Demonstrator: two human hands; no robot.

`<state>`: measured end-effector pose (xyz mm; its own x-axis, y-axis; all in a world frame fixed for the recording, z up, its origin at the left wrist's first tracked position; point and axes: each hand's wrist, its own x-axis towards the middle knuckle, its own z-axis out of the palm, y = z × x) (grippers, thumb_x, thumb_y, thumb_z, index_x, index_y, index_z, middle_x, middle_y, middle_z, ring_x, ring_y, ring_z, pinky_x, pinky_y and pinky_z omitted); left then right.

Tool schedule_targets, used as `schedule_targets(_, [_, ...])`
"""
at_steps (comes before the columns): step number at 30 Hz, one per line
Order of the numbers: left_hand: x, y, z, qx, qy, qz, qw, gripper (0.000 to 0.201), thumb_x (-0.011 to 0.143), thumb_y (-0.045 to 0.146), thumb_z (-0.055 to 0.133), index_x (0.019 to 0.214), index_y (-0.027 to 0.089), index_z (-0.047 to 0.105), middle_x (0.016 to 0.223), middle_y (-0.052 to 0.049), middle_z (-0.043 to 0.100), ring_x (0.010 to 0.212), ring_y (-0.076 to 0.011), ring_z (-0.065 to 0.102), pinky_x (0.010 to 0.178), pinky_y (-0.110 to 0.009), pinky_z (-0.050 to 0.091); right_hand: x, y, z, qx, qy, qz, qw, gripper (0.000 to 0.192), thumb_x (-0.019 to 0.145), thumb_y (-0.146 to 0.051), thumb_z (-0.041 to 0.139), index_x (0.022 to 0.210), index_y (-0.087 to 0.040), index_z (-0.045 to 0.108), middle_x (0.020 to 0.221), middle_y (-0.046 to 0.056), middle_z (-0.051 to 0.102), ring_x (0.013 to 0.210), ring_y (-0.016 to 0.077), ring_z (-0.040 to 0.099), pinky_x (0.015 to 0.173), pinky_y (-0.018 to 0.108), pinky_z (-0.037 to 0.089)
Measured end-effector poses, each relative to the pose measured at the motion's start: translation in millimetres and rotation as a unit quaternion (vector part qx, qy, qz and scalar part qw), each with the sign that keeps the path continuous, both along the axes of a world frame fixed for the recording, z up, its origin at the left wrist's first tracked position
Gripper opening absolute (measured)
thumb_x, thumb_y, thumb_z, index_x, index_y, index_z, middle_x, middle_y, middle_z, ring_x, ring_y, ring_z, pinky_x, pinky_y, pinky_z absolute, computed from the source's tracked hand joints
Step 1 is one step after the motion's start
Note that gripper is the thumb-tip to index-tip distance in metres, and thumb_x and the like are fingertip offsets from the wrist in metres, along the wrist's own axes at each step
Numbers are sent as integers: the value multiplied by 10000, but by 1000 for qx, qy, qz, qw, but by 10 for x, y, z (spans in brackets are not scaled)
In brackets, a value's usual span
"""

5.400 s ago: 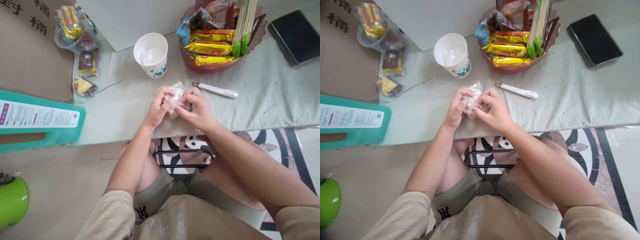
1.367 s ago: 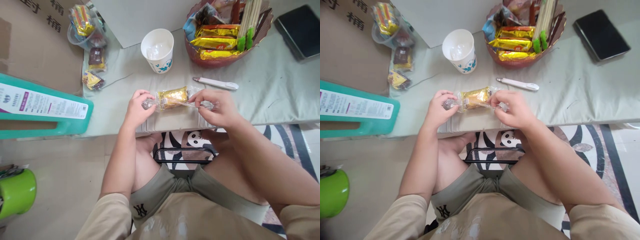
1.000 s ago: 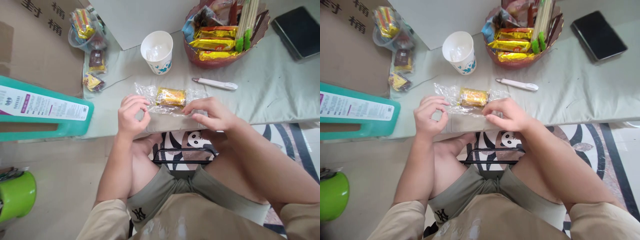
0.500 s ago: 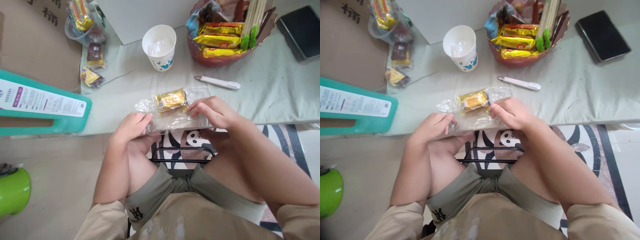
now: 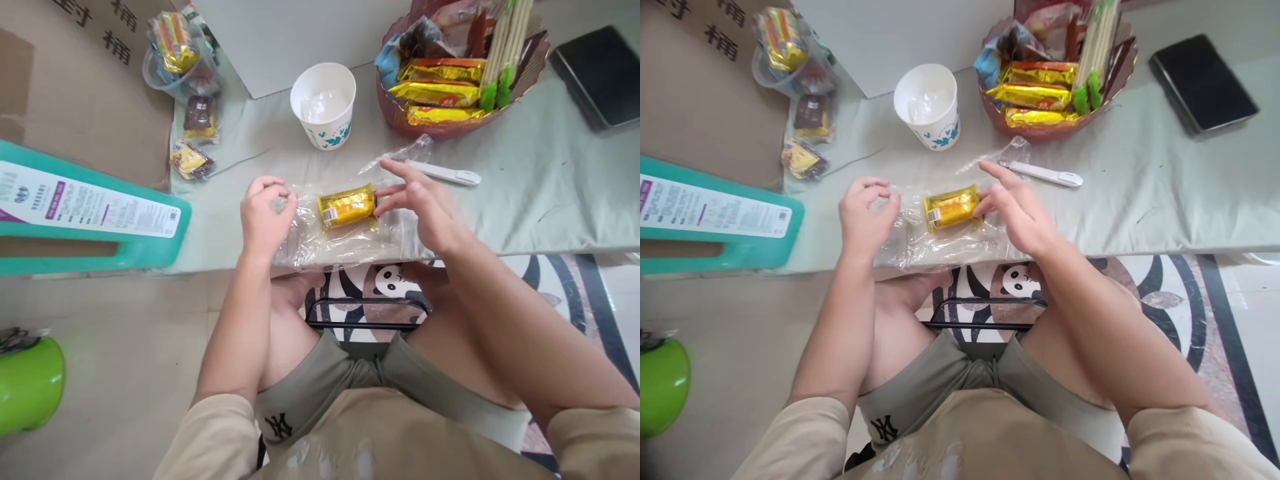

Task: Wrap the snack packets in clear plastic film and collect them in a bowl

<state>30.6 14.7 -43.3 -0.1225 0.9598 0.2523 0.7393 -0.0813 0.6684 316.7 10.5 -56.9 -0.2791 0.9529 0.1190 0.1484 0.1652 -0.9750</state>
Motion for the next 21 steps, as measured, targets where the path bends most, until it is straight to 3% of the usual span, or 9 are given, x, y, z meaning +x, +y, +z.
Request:
schedule_targets(2, [16,88,22,-36,-109,27,993,140,854,267,643,733,217,594,901,-39,706,923,-173,690,914,-336,576,-31,119,-38,-36,53,-10,998,680,1014,-682,290,1038,-218,787,1350,111,701,1281,310,653,1050,509,568])
schedule_targets(4, [28,178,36,-87,-236,71,965,136,864,283,623,750,223,579,800,-18,685,786,-139,683,704,-257,569,-66,240,-76,-40,67,-30,997,687,1034,-605,217,998,-213,780,1418,105,666,1347,312,617,1066,515,556])
schedule_targets(8, [-2,360,-31,-170,-372,149,900,104,850,275,617,791,232,543,724,10,647,544,-91,586,431,-197,392,-194,344,-122,46,-19,-47,998,358,928,-480,525,1045,-231,753,1305,103,724,1241,314,665,1091,537,514])
schedule_targets(10, [-80,445,-110,-192,-377,171,890,105,841,252,616,786,229,529,697,17,629,494,-81,551,404,-202,346,-269,312,-126,99,-100,7,990,407,822,-460,656,1138,-218,739,1211,116,752,1162,334,678,1075,544,503])
schedule_targets(13, [-278,521,-191,-192,-347,219,892,72,850,184,588,823,233,543,703,13,624,540,-101,594,443,-233,392,-340,231,-125,146,-233,87,958,586,773,-449,690,1298,-188,669,1255,153,731,1144,370,664,1018,547,508])
schedule_targets(16, [-395,465,-81,-24,-209,270,940,148,864,100,564,894,245,548,825,8,665,763,-121,678,627,-268,523,-358,179,-124,146,-305,99,936,573,774,-305,665,1334,-195,627,1288,166,711,1171,395,648,1009,554,498])
schedule_targets(18, [-293,341,108,135,-92,214,963,153,895,93,562,932,241,551,946,15,692,941,-120,684,820,-292,563,-364,164,-123,150,-327,99,928,568,774,-228,636,1340,-194,612,1292,171,704,1188,402,640,1017,557,490])
schedule_targets(19, [-181,264,214,160,-75,141,974,130,936,113,530,961,238,556,944,25,691,937,-114,684,859,-302,566,-369,161,-122,151,-335,97,925,570,776,-207,622,1346,-195,605,1295,173,701,1196,403,635,1020,557,487])
schedule_targets(21, [112,110,388,113,-92,-17,989,135,951,124,501,945,222,594,849,22,697,842,-118,685,829,-305,569,-384,161,-122,152,-347,91,921,574,779,-183,599,1353,-198,599,1277,172,701,1193,403,632,1015,556,484])
